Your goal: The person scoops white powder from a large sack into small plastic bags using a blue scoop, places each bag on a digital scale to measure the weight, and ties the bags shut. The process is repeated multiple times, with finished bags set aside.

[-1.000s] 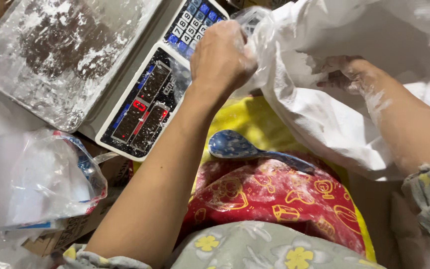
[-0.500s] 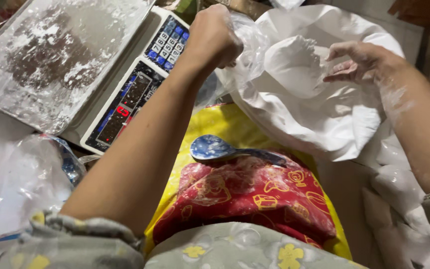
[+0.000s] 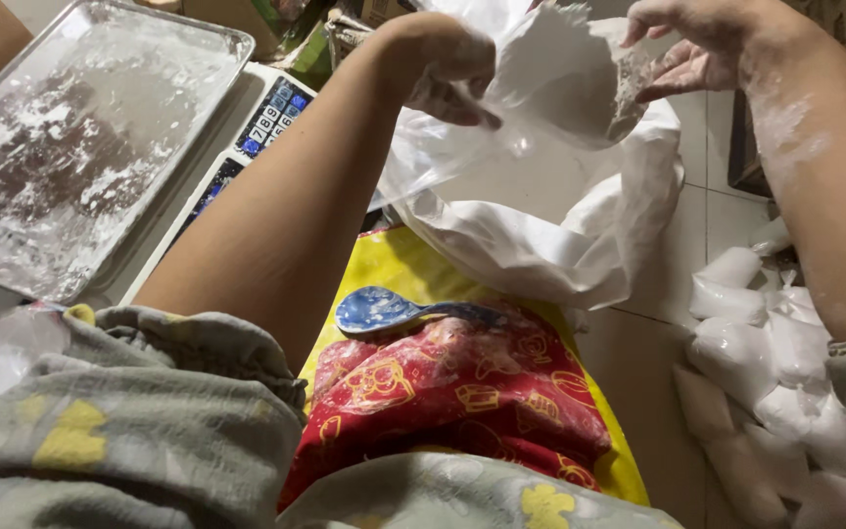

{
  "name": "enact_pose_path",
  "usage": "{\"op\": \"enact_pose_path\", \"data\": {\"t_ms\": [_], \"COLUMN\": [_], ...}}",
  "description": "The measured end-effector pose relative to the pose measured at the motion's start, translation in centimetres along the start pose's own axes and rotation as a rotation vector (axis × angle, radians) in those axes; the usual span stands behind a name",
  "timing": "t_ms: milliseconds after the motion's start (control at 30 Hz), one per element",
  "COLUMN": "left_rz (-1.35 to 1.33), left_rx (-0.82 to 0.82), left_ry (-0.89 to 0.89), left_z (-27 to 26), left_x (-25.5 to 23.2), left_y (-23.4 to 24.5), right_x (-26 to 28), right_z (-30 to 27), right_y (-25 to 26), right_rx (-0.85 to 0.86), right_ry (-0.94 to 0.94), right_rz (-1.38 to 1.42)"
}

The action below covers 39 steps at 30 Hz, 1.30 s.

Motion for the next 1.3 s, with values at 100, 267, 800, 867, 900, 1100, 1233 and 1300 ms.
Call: {"op": "enact_pose_path", "data": {"t_ms": [100,267,800,867,900,1100,1233,1300], "left_rz": [-0.162,-0.292,-0.690,-0.723,-0.739,-0.749,-0.802,-0.865], "left_rx": [0.034,0.064,-0.041,-0.024,-0.017,-0.124,-0.139,-0.140], "left_ry": [-0.059,-0.243,-0.287,-0.357,-0.393,-0.421,-0.529,-0.630], "left_z": [0.2,0.6,3.0,3.5,3.8,4.9,5.0,4.9], "left_x": [-0.9,-1.0,0.6,0.4,0.1,-0.5,-0.4,-0.3], "left_y": [-0.2,-1.2,-6.6,-7.4,-7.7,-8.6,-8.7,-8.6], "right_x": [1.0,0.5,3.2,3.0,3.1,3.7,4.1,4.4], "right_z": [-2.6,-7.9,-8.9,-8.7,-8.6,-7.2,-7.7,-8.4], "right_y": [-0.1,-0.6,-4.9,-4.8,-4.5,-4.3,-4.9,-5.0], "right_rx": [0.011,0.056,-0.560,-0.483,-0.536,-0.723,-0.773,-0.628], "right_ry": [0.212,0.719,0.951,0.879,0.860,0.964,1.178,1.161], "right_rz": [-0.088,-0.053,-0.682,-0.704,-0.748,-0.887,-0.893,-0.772]}}
Point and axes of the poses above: each hand's wrist, its own z-axis towards the middle knuckle, its own y-axis out of the back of the hand, x = y × z, the point moved 3 cm from there along z, towards the middle knuckle, and after that the axes turned 8 degrees about -y, right-handed, at the moved point
